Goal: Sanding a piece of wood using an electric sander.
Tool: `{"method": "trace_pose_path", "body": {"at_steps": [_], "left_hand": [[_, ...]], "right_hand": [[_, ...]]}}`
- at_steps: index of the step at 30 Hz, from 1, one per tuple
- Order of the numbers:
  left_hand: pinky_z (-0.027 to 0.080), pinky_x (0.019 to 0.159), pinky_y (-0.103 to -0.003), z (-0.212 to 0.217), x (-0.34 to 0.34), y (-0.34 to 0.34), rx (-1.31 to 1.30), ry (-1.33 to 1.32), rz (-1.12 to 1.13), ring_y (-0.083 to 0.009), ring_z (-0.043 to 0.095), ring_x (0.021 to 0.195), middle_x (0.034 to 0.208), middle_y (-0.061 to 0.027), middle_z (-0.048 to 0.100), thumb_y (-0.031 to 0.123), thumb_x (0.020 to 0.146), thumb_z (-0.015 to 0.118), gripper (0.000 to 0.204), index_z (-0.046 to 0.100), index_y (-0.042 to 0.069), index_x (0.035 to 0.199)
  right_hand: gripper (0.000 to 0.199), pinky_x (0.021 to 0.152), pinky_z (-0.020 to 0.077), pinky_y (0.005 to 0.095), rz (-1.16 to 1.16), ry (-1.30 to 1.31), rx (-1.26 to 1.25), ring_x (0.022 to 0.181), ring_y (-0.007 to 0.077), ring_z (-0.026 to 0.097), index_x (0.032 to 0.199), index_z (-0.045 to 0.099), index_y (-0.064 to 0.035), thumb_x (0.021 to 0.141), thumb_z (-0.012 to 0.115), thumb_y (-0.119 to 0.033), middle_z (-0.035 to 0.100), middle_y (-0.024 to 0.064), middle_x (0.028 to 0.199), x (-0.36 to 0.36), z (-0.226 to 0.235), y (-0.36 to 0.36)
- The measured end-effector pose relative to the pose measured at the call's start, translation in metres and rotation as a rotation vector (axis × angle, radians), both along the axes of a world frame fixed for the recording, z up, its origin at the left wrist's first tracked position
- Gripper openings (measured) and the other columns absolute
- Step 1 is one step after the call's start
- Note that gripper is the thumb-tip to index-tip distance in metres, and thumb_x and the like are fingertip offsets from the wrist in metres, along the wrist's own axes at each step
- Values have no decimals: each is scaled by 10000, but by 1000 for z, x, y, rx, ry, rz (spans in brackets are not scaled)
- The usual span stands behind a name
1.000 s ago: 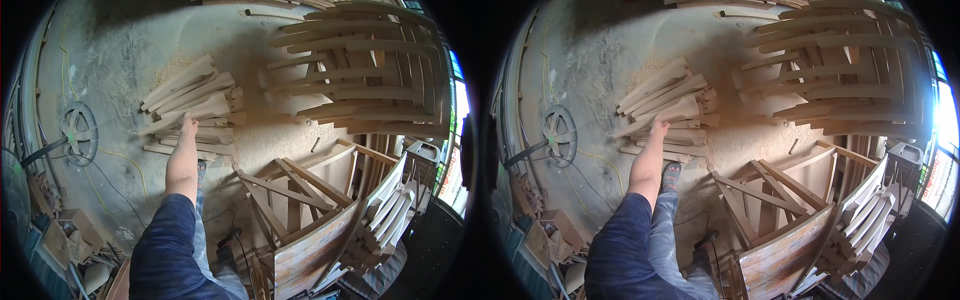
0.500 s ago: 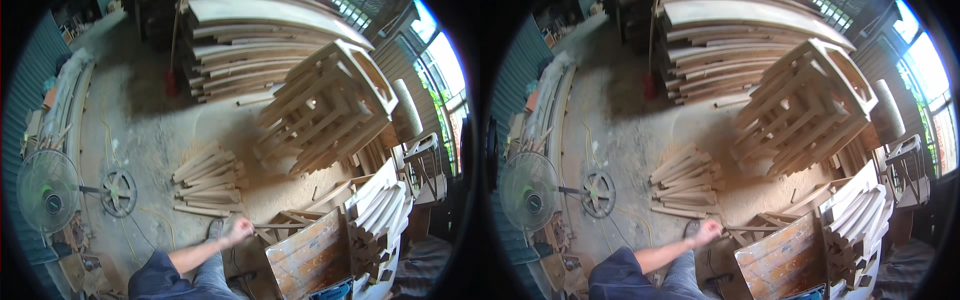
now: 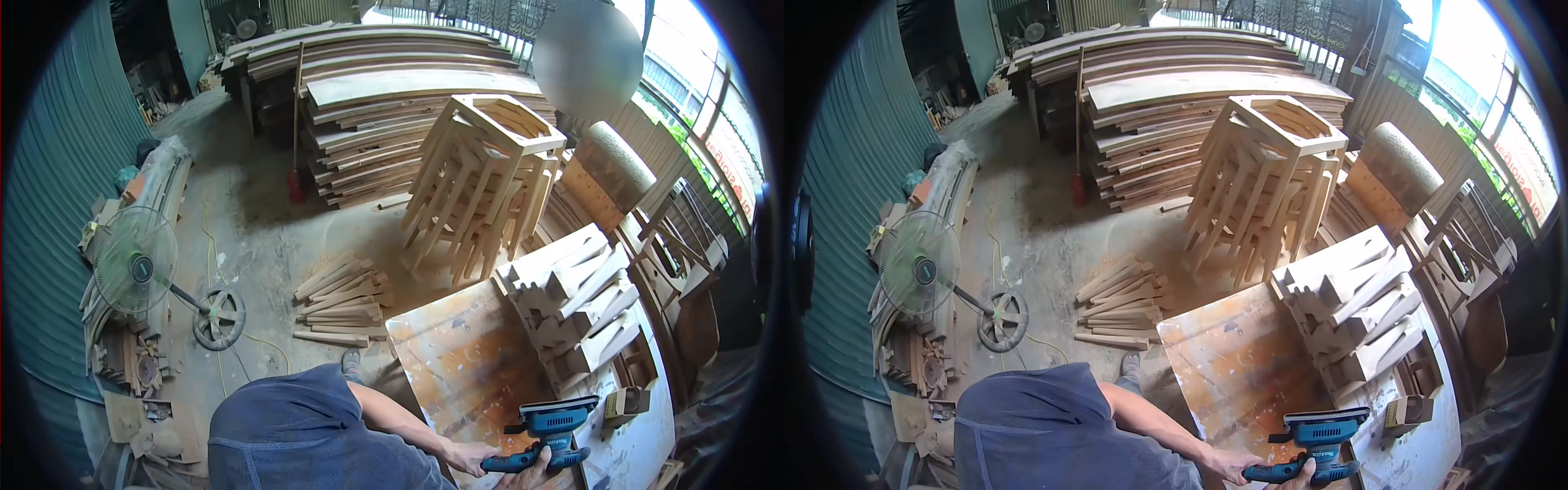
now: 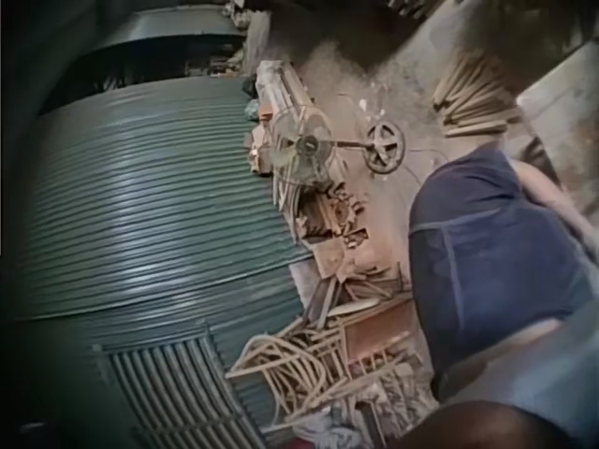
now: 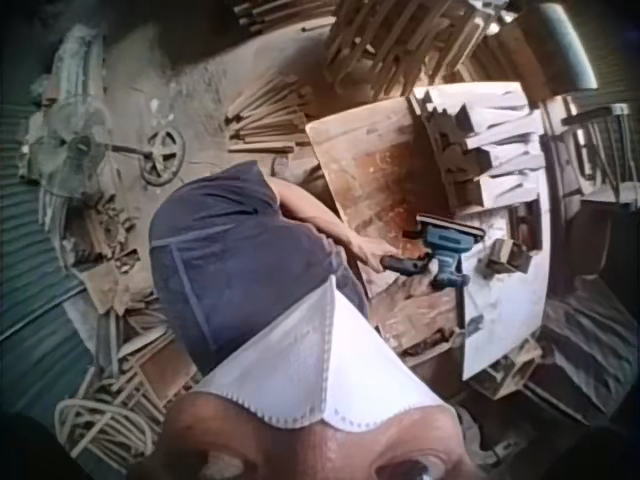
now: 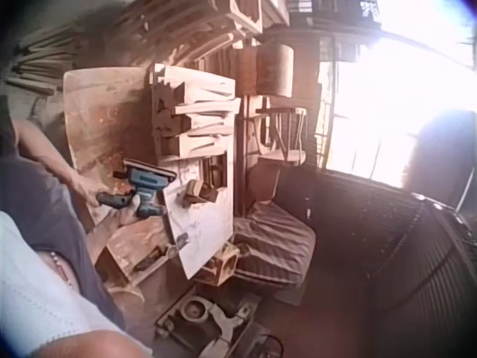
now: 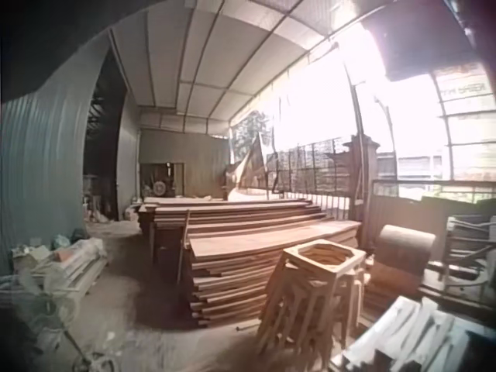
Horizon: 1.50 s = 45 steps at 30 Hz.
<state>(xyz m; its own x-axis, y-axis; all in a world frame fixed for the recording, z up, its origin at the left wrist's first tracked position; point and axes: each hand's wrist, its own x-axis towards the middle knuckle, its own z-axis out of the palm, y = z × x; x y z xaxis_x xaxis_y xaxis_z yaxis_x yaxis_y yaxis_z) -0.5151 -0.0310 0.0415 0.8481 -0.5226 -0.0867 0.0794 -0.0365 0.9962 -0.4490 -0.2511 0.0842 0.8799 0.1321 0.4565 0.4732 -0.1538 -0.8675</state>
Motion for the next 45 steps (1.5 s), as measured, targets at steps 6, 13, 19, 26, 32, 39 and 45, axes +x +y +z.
{"method": "trace_pose_path", "body": {"at_steps": [6,13,19,26,32,39,45], "left_hand": [[423,988,-411,-12,11,-108,-182,-223,-108,-283,543,1149,1236,-170,570,96,754,657,850,349,18,1542],[504,931,-420,55,27,-76,-41,20,-132,-221,605,1028,1059,-154,651,99,825,723,502,531,-4,1277],[529,925,-406,55,34,-105,-20,-14,-363,-213,647,1097,1106,-170,684,213,848,800,626,501,-23,1346],[566,940,-431,53,114,-59,436,-383,-559,-335,681,1123,1186,-175,694,250,861,802,474,667,41,1264],[516,1003,-479,82,310,-38,786,-747,126,-371,638,1140,1163,-197,674,233,856,754,355,679,74,1165],[471,1123,-496,86,462,-51,1398,-152,212,-400,545,1399,1480,-222,583,346,897,782,783,431,3,1506],[534,1050,-424,44,480,-76,1334,99,681,-258,615,1355,1411,-145,660,294,801,853,795,530,25,1476]], "right_hand": [[669,729,564,373,-241,68,356,904,221,687,1454,480,41,903,802,-160,681,180,1164,-16,48,-14],[411,874,562,342,-431,465,446,952,188,698,1218,654,2,834,794,-45,720,86,1087,-40,99,44],[220,792,594,332,-499,463,552,848,187,735,1108,703,44,906,739,-37,758,102,952,-52,82,1],[136,628,562,285,-758,397,438,699,160,700,1017,722,38,907,703,-41,739,87,844,-89,57,-71],[99,566,500,269,-947,513,431,612,128,635,891,714,13,879,701,-84,698,57,764,-155,32,-114],[192,587,520,315,-1102,697,241,614,147,657,880,697,33,849,734,-153,706,67,711,-224,23,-110],[387,679,551,378,-1086,827,144,739,214,694,1077,737,109,861,861,-188,773,173,930,-274,23,-103]]}}
